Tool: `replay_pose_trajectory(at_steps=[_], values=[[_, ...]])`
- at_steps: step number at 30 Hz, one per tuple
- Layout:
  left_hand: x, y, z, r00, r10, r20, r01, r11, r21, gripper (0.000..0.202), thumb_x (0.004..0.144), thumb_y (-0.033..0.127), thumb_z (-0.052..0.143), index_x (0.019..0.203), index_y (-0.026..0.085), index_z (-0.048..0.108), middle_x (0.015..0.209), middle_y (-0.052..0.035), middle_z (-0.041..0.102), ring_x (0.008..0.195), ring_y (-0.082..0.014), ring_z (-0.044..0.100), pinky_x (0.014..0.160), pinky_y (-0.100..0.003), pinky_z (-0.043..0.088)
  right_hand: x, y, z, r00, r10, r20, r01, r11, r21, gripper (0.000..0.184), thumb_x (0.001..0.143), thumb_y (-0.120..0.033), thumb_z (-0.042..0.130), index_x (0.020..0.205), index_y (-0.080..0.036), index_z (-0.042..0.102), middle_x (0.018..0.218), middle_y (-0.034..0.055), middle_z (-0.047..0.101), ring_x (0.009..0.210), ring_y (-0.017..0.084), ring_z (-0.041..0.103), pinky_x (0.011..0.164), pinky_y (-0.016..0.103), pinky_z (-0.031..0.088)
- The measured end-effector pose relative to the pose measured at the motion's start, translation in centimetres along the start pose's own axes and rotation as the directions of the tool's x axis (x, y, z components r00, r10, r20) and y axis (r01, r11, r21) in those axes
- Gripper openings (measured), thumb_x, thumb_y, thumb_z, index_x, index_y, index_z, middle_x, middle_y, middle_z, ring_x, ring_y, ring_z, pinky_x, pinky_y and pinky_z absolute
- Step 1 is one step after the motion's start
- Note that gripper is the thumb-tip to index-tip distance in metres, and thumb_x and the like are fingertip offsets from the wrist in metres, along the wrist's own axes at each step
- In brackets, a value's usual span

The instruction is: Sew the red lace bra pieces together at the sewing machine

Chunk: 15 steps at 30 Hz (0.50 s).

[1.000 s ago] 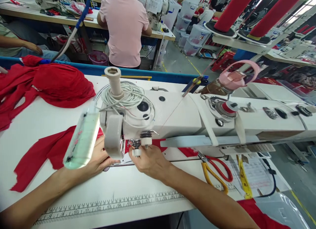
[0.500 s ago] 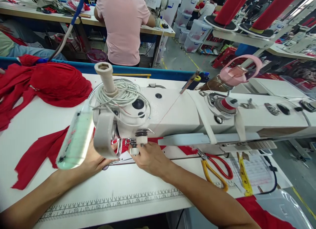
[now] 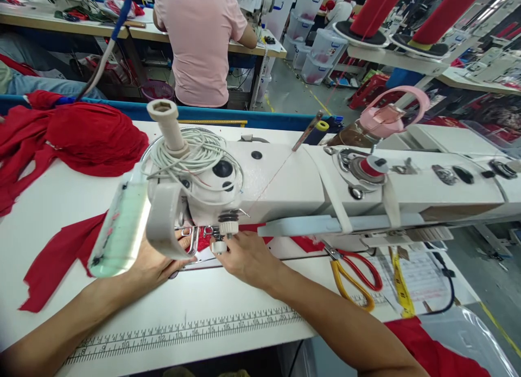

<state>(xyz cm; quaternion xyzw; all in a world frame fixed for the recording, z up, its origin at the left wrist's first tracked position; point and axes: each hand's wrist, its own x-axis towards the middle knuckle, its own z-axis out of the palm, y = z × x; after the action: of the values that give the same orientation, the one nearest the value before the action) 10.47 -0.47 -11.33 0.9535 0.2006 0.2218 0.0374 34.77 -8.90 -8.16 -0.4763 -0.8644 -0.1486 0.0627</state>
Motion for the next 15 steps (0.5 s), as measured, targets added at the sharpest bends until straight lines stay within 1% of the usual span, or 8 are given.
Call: replay_pose_trajectory(at_steps=[2, 4, 6, 8, 11, 13, 15], values=[[-0.1, -0.2, 0.4, 0.999, 0.026, -0.02, -0.026, 0.999, 0.039, 0.041, 0.098, 0.035, 0.053, 0.136, 0.021, 0.058, 0.122, -0.0128, 0.07, 0.127, -0.037, 0.056, 0.113, -0.077, 0.015, 0.0, 0.0, 0.0, 1.0, -0.001, -0.025, 0.002, 0.999, 0.037, 0.028, 0.088, -0.003, 0.053, 0.104, -0.019, 0.072, 0.08, 0.0042, 0.07, 0.066, 0.017, 0.063, 0.057, 0.029, 0.042], [-0.2, -0.3, 0.6, 0.999, 0.032, -0.023, -0.031, 0.997, 0.066, 0.042, 0.099, 0.035, 0.052, 0.138, 0.02, 0.056, 0.123, -0.0129, 0.069, 0.127, -0.0368, 0.056, 0.113, -0.076, 0.018, -0.2, 0.1, 0.1, 1.0, 0.007, -0.019, -0.006, 0.998, 0.069, 0.031, 0.088, -0.002, 0.052, 0.103, -0.019, 0.072, 0.082, 0.0049, 0.07, 0.068, 0.018, 0.063, 0.058, 0.029, 0.044], [-0.2, -0.2, 0.6, 0.999, 0.028, -0.023, -0.027, 0.997, 0.075, 0.042, 0.099, 0.035, 0.051, 0.138, 0.021, 0.056, 0.123, -0.0122, 0.07, 0.124, -0.0358, 0.058, 0.113, -0.073, 0.022, -0.4, 0.1, 0.1, 0.999, 0.014, 0.032, -0.017, 0.996, 0.092, 0.033, 0.087, 0.001, 0.05, 0.1, -0.02, 0.073, 0.083, 0.0051, 0.07, 0.07, 0.018, 0.063, 0.06, 0.029, 0.045], [-0.2, 0.0, 0.5, 0.999, 0.014, -0.03, -0.012, 0.997, 0.07, 0.041, 0.1, 0.034, 0.048, 0.138, 0.021, 0.056, 0.123, -0.0118, 0.069, 0.121, -0.0345, 0.06, 0.113, -0.071, 0.027, -0.5, 0.1, 0.2, 0.996, 0.009, 0.092, -0.019, 0.994, 0.104, 0.035, 0.084, 0.004, 0.049, 0.091, -0.02, 0.073, 0.081, 0.0051, 0.069, 0.074, 0.019, 0.063, 0.063, 0.03, 0.047], [-0.6, 0.2, 0.6, 0.999, -0.015, -0.038, 0.017, 0.998, 0.066, 0.039, 0.103, 0.032, 0.042, 0.139, 0.024, 0.056, 0.126, -0.0105, 0.068, 0.118, -0.0315, 0.062, 0.112, -0.067, 0.031, -0.7, 0.1, 0.3, 0.992, 0.01, 0.128, -0.026, 0.992, 0.123, 0.033, 0.081, 0.004, 0.05, 0.081, -0.021, 0.072, 0.077, 0.0047, 0.067, 0.079, 0.021, 0.064, 0.067, 0.03, 0.049], [-1.1, 0.0, 0.9, 0.999, -0.031, -0.019, 0.032, 0.997, 0.069, 0.038, 0.103, 0.031, 0.041, 0.137, 0.027, 0.057, 0.129, -0.0095, 0.066, 0.117, -0.0293, 0.063, 0.112, -0.063, 0.035, -0.7, 0.1, 0.2, 0.992, 0.011, 0.126, -0.028, 0.99, 0.136, 0.031, 0.082, 0.003, 0.052, 0.083, -0.021, 0.073, 0.078, 0.0048, 0.066, 0.081, 0.021, 0.064, 0.068, 0.03, 0.05], [-1.6, -0.3, 1.2, 0.999, -0.04, -0.003, 0.04, 0.997, 0.068, 0.037, 0.102, 0.029, 0.042, 0.134, 0.027, 0.06, 0.129, -0.0098, 0.066, 0.114, -0.0276, 0.064, 0.11, -0.058, 0.04, -0.6, 0.0, -0.3, 0.995, 0.007, 0.099, -0.02, 0.99, 0.138, 0.035, 0.084, 0.002, 0.052, 0.096, -0.021, 0.074, 0.08, 0.0046, 0.067, 0.08, 0.02, 0.064, 0.067, 0.029, 0.049]])
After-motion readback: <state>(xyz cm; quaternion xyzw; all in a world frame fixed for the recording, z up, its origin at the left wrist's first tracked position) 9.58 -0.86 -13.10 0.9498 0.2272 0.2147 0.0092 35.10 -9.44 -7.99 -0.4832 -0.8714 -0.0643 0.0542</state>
